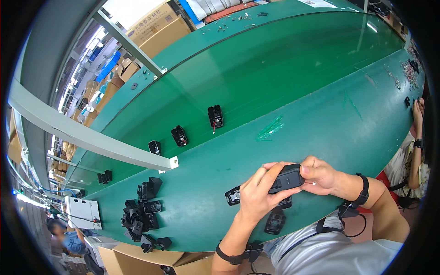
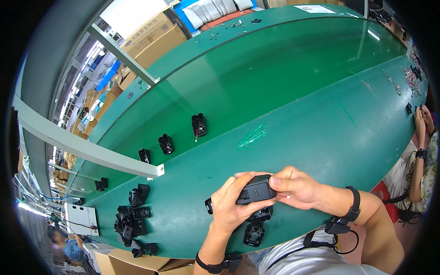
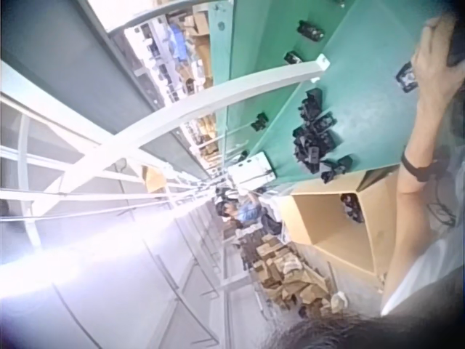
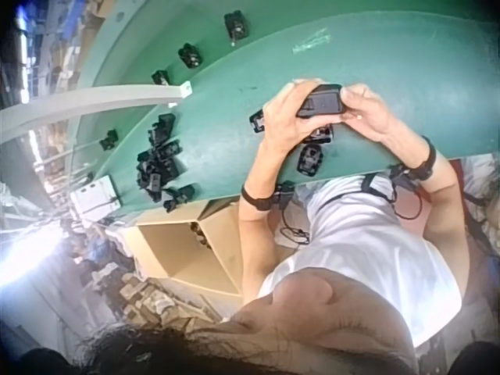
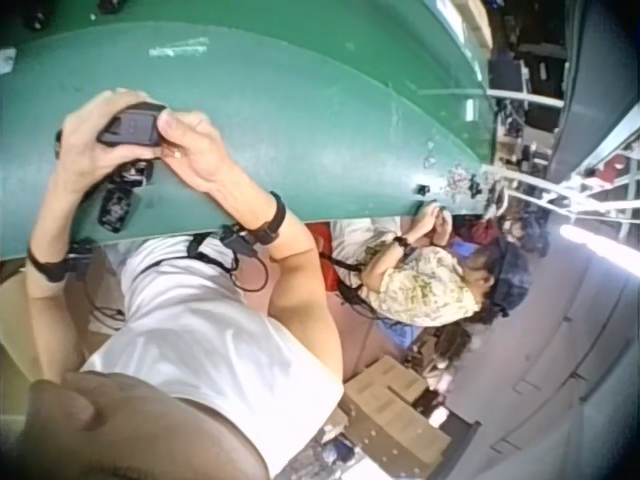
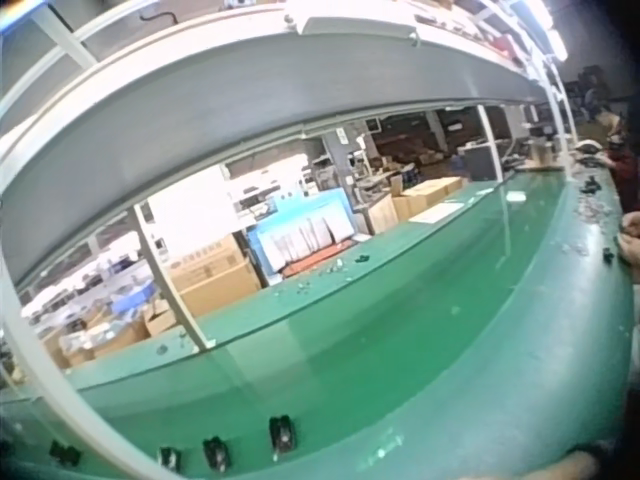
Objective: The person assembles small black electronic devices at a green workbench. They pick up device housings, insert small components, and secure the parts by hand. The person places the finished units on the table and repeats the process with new components.
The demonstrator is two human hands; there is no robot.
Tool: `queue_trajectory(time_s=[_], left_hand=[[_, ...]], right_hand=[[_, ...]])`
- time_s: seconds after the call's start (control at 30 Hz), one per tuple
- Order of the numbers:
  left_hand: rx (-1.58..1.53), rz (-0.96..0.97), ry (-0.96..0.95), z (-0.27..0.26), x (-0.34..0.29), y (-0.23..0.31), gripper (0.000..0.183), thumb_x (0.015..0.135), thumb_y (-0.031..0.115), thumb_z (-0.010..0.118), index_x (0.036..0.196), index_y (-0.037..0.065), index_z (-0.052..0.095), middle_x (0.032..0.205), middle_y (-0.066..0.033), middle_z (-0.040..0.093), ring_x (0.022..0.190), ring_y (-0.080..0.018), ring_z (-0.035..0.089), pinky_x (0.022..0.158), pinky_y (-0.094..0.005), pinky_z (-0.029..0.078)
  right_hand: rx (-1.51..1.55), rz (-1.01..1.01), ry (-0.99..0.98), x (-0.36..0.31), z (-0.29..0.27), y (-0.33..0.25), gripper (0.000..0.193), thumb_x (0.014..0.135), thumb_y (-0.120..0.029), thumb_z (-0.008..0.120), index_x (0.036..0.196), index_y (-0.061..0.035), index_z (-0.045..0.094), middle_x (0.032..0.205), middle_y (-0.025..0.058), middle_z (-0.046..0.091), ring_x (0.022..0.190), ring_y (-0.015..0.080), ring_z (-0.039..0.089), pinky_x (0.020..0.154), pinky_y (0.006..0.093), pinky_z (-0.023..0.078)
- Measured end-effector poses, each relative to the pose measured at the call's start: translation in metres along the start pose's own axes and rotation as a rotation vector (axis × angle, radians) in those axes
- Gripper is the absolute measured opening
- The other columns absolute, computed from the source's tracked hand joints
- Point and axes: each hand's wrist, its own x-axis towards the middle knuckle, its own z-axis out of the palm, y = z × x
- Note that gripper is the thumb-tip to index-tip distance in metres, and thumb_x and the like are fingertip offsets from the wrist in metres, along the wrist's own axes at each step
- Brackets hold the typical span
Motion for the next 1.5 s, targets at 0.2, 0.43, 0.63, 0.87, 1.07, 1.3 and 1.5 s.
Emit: queue_trajectory(time_s=[0.2,0.43,0.63,0.87,1.07,1.3,1.5], left_hand=[[0.070,-0.027,-0.038,-0.007,-0.008,0.000,0.065,0.068,0.038,0.084,0.121,0.007,0.064,0.103,-0.0083,0.067,0.079,-0.0233,0.067,0.065,-0.0333,0.058],[-0.163,0.041,0.096,-0.002,-0.008,-0.006,0.075,0.056,0.029,0.084,0.121,0.002,0.059,0.107,-0.0146,0.056,0.095,-0.0349,0.063,0.079,-0.0421,0.054],[0.011,0.017,0.340,-0.003,-0.009,-0.007,0.083,0.055,0.026,0.085,0.128,0.000,0.054,0.126,-0.0231,0.044,0.112,-0.0388,0.051,0.097,-0.0469,0.044],[-0.259,-0.042,0.246,0.008,-0.004,-0.025,0.077,0.066,0.019,0.079,0.133,-0.001,0.047,0.131,-0.0227,0.041,0.119,-0.0415,0.047,0.101,-0.0455,0.042],[-0.226,-0.114,0.357,0.002,-0.005,-0.023,0.086,0.086,0.017,0.066,0.153,-0.002,0.015,0.151,-0.0289,0.024,0.140,-0.0475,0.028,0.115,-0.0473,0.028],[0.039,-0.382,0.430,-0.006,-0.012,-0.049,0.066,0.086,0.006,0.062,0.144,-0.003,0.030,0.147,-0.0280,0.026,0.126,-0.0456,0.042,0.104,-0.0499,0.039],[0.113,-0.410,0.270,0.009,-0.008,-0.059,0.058,0.083,0.004,0.063,0.135,-0.003,0.038,0.141,-0.0269,0.032,0.126,-0.0467,0.040,0.103,-0.0509,0.040]], right_hand=[[-0.248,-0.012,0.208,-0.004,-0.001,-0.004,0.036,0.086,-0.023,0.074,0.060,-0.0072,0.055,0.062,0.0004,0.051,0.062,0.0133,0.049,0.058,0.0305,0.041],[-0.735,-0.262,0.123,-0.023,-0.057,0.002,0.054,0.092,-0.049,0.063,0.113,-0.0012,0.049,0.123,0.0151,0.055,0.115,0.0205,0.054,0.102,0.0388,0.041],[-0.672,-0.178,0.062,0.010,-0.035,-0.014,0.046,0.099,-0.037,0.055,0.131,-0.0041,0.047,0.126,0.0085,0.055,0.115,0.0182,0.055,0.099,0.0350,0.043],[-0.293,-0.120,0.172,0.028,0.001,-0.009,0.039,0.100,-0.035,0.055,0.125,-0.0048,0.052,0.123,0.0075,0.056,0.111,0.0185,0.057,0.102,0.0374,0.046],[-1.032,-0.338,0.050,0.071,0.013,-0.036,0.029,0.088,-0.031,0.067,0.090,-0.0025,0.062,0.135,0.0206,0.056,0.105,0.0192,0.057,0.092,0.0351,0.045],[-1.974,-0.554,-0.039,0.196,-0.025,-0.072,0.025,0.057,-0.001,0.078,0.077,0.0037,0.065,0.142,0.0172,0.050,0.123,0.0366,0.052,0.102,0.0418,0.043],[-2.099,-0.295,0.180,0.214,-0.088,-0.102,0.027,0.050,-0.002,0.083,0.071,0.0012,0.066,0.140,0.0153,0.051,0.127,0.0360,0.048,0.108,0.0414,0.040]])
